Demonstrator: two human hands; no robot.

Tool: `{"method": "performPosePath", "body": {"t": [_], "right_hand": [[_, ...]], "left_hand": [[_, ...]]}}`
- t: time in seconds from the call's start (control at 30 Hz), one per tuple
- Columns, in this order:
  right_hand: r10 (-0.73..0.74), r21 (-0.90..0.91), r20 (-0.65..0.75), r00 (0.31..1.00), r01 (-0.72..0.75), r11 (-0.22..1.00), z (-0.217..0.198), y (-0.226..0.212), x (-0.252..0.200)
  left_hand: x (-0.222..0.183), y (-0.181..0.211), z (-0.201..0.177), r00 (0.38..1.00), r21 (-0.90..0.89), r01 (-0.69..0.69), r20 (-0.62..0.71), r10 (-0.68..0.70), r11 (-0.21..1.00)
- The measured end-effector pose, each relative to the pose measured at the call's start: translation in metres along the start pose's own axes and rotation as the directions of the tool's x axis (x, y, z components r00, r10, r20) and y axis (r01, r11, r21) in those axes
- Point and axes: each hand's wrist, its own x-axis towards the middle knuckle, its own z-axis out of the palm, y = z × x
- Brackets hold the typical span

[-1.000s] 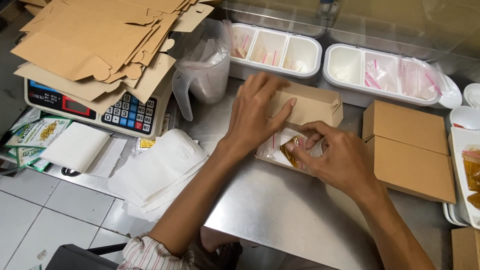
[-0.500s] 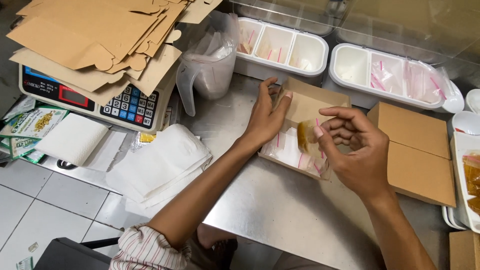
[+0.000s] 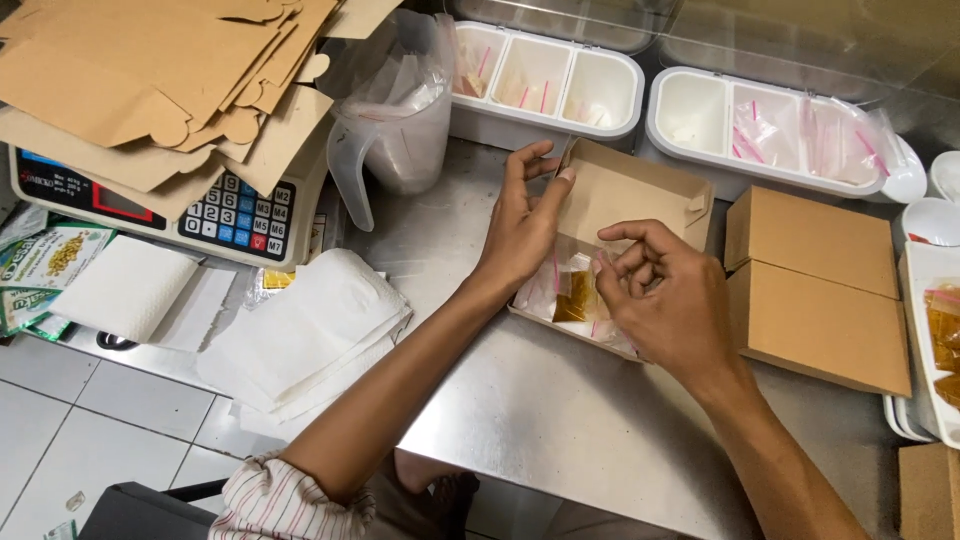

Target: Assembling cardboard food boxes and filling them with small condiment packets.

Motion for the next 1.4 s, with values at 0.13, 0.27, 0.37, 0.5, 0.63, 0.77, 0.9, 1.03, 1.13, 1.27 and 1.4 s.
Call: {"method": "performPosePath", "body": {"t": [0.13,0.27,0.37,0.5,0.63,0.77,0.9,1.03,1.13,1.27,1.4], "right_hand": [[-0.030,-0.199,0.002,1.000,0.029,0.980,0.002,-0.005,-0.003],[-0.047,-0.322,0.045,0.998,0.059,0.945,0.005,-0.003,-0.006],[-0.063,-0.339,0.116,0.991,0.099,0.935,0.005,-0.010,-0.005],[-0.130,-0.323,0.163,0.978,0.177,0.930,0.003,-0.018,-0.003],[-0.095,-0.297,0.169,0.981,0.142,0.944,-0.002,-0.012,-0.003],[-0.212,-0.314,0.239,0.948,0.282,0.907,-0.006,-0.016,-0.001],[-0.517,-0.076,0.029,0.856,0.517,0.852,-0.009,0.010,-0.001],[-0.705,-0.335,-0.208,0.678,0.628,0.702,-0.042,0.011,0.002],[-0.497,-0.221,-0.242,0.833,0.452,0.864,-0.051,0.009,0.008],[-0.063,0.136,-0.017,0.998,0.064,0.989,-0.047,0.031,0.022],[0.188,0.374,0.093,0.978,-0.209,0.904,-0.048,0.032,0.026]], "left_hand": [[-0.007,0.014,0.004,0.999,0.050,-0.042,-0.014,0.043,0.998],[-0.021,0.028,0.011,0.992,0.025,-0.130,0.006,0.130,0.991],[-0.020,0.026,0.010,0.987,0.021,-0.160,0.026,0.159,0.987],[-0.016,0.020,0.007,0.984,-0.032,-0.173,0.042,0.174,0.984],[-0.014,0.018,0.005,0.982,-0.043,-0.184,0.033,0.185,0.982],[-0.010,0.021,0.001,0.966,-0.027,-0.256,0.031,0.257,0.966],[-0.001,0.017,-0.009,0.940,-0.020,-0.342,-0.016,0.342,0.939],[0.008,0.012,-0.016,0.922,0.028,-0.366,-0.126,0.366,0.930],[0.014,0.005,-0.020,0.884,-0.008,-0.460,-0.104,0.456,0.888],[0.018,0.000,-0.023,0.892,-0.066,-0.451,-0.009,0.452,0.890],[0.017,0.010,-0.028,0.894,0.012,-0.449,0.009,0.449,0.894]]}}
